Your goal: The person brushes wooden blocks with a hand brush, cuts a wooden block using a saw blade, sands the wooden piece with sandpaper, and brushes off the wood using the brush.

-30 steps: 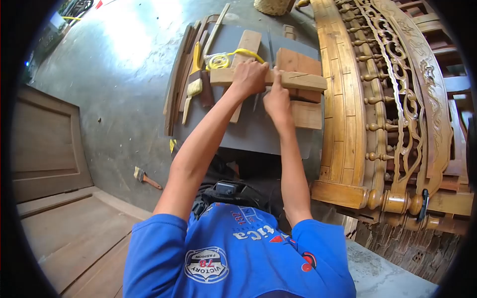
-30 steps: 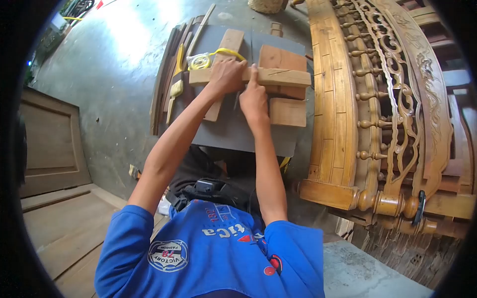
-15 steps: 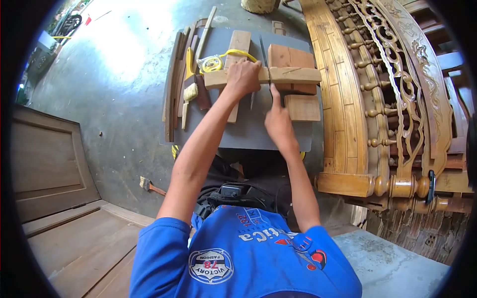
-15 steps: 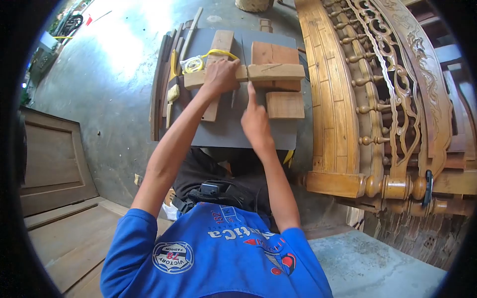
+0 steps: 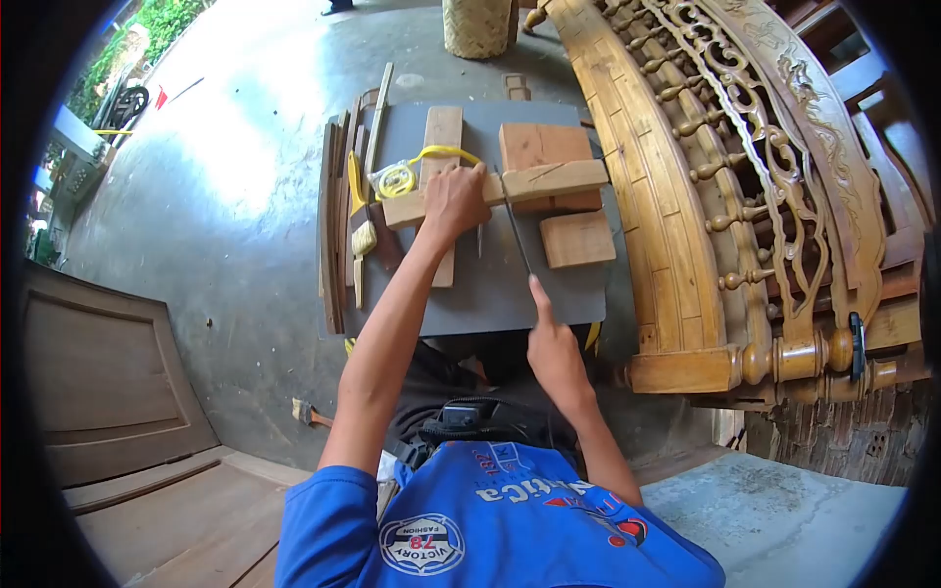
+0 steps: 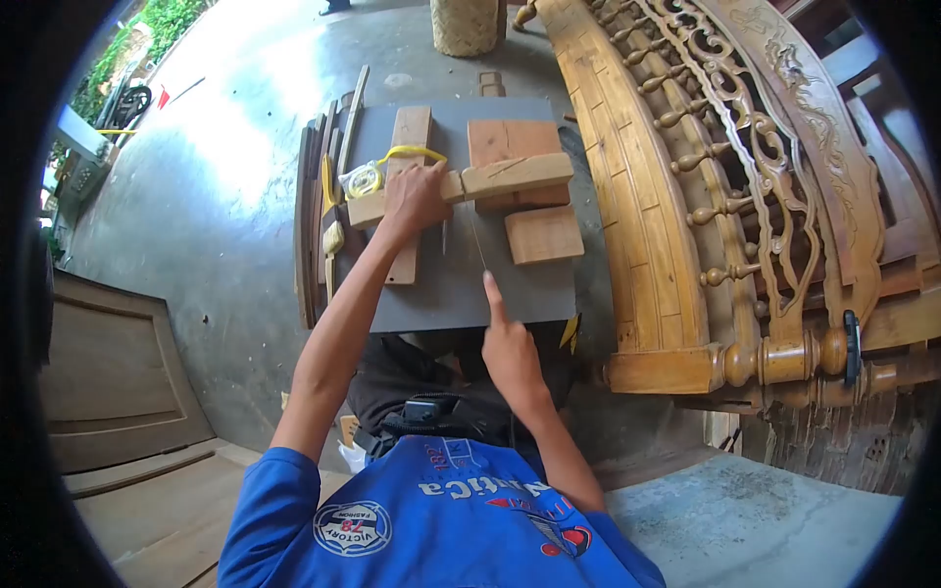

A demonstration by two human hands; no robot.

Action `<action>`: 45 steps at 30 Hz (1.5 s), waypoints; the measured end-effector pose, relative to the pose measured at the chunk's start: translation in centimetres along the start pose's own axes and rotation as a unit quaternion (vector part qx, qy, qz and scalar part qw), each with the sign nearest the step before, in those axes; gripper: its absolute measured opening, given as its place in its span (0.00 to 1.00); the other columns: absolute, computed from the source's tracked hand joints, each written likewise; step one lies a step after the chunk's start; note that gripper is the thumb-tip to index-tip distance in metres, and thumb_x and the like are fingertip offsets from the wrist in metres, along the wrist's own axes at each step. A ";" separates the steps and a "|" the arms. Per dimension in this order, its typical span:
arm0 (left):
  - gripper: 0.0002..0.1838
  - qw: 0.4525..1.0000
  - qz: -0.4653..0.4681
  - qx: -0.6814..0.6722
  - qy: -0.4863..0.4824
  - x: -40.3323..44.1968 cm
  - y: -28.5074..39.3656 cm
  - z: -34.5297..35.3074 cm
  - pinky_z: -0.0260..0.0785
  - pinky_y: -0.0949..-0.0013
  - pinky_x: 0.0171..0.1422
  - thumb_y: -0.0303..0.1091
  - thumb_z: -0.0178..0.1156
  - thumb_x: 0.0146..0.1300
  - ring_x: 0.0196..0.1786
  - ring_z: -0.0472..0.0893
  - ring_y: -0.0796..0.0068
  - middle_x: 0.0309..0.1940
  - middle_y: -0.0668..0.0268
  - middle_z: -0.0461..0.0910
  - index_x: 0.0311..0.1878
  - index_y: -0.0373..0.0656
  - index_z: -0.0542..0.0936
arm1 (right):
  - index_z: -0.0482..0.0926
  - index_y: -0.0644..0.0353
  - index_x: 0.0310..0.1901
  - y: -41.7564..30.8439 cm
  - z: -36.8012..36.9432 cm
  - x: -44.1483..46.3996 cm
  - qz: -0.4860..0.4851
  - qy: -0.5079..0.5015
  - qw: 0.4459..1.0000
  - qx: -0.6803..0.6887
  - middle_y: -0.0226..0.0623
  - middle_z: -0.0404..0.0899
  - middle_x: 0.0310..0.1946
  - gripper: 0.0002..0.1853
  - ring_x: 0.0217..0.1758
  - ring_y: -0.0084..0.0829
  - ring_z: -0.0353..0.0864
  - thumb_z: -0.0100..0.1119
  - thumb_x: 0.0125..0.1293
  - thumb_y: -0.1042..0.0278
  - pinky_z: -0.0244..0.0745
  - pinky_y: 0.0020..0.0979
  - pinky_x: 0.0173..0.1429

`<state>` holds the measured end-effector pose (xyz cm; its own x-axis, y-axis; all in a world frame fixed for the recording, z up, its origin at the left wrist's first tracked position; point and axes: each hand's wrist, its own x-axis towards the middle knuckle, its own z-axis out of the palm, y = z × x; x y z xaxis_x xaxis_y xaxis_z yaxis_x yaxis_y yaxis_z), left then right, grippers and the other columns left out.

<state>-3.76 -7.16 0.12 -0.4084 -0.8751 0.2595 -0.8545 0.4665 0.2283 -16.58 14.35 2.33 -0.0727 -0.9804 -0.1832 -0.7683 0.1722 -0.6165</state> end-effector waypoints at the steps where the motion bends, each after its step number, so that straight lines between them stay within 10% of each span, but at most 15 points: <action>1: 0.20 1.000 0.001 -0.004 0.004 -0.1 0.0 0.0 0.71 0.57 0.39 0.35 0.66 0.31 0.36 0.79 0.55 0.27 0.55 0.79 0.33 0.44 0.75 | 0.46 0.47 0.68 -0.7 -0.5 2.3 -0.010 0.002 1.000 -0.003 0.62 0.72 0.20 0.37 0.28 0.60 0.75 0.44 0.58 0.81 0.68 0.54 0.34; 8: 0.16 1.000 -0.017 -0.003 0.020 -0.6 0.6 -0.4 0.71 0.57 0.38 0.33 0.64 0.33 0.33 0.80 0.56 0.24 0.56 0.79 0.30 0.43 0.75 | 0.49 0.50 0.67 -2.8 1.6 12.6 -0.077 0.113 0.991 0.014 0.62 0.73 0.23 0.35 0.31 0.61 0.74 0.45 0.58 0.81 0.68 0.53 0.37; 17: 0.17 1.000 -0.007 -0.003 0.004 -0.3 0.1 0.2 0.71 0.57 0.39 0.32 0.64 0.31 0.35 0.79 0.56 0.25 0.57 0.79 0.30 0.43 0.74 | 0.41 0.46 0.69 2.3 2.4 -3.6 -0.020 0.026 0.999 -0.036 0.56 0.71 0.16 0.42 0.25 0.58 0.76 0.46 0.55 0.83 0.71 0.51 0.29; 26: 0.11 0.999 0.003 -0.021 0.049 -0.3 0.2 0.4 0.69 0.57 0.38 0.28 0.60 0.37 0.35 0.79 0.56 0.23 0.55 0.79 0.29 0.42 0.75 | 0.46 0.46 0.67 -2.3 2.7 14.0 -0.096 0.136 0.986 0.026 0.61 0.73 0.21 0.38 0.29 0.62 0.74 0.46 0.56 0.83 0.67 0.55 0.32; 35: 0.09 1.000 0.012 -0.012 0.014 -0.8 0.2 -0.1 0.68 0.59 0.38 0.26 0.58 0.38 0.36 0.79 0.58 0.22 0.57 0.78 0.28 0.42 0.74 | 0.41 0.51 0.68 3.5 4.9 -2.1 -0.070 0.059 0.996 -0.015 0.57 0.70 0.15 0.39 0.25 0.59 0.74 0.44 0.57 0.85 0.67 0.51 0.27; 45: 0.10 1.000 -0.002 -0.015 -0.002 -0.2 0.0 -0.2 0.69 0.58 0.37 0.29 0.60 0.37 0.34 0.80 0.56 0.23 0.55 0.79 0.28 0.41 0.75 | 0.40 0.50 0.69 -1.8 3.6 13.1 -0.105 0.141 0.984 -0.009 0.58 0.74 0.21 0.40 0.28 0.58 0.76 0.45 0.58 0.83 0.70 0.49 0.31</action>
<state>-3.63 -6.93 0.28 -0.4064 -0.8776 0.2543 -0.8461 0.4665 0.2577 -13.86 1.53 -1.67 -0.0830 -0.9822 0.1685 -0.7965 -0.0362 -0.6036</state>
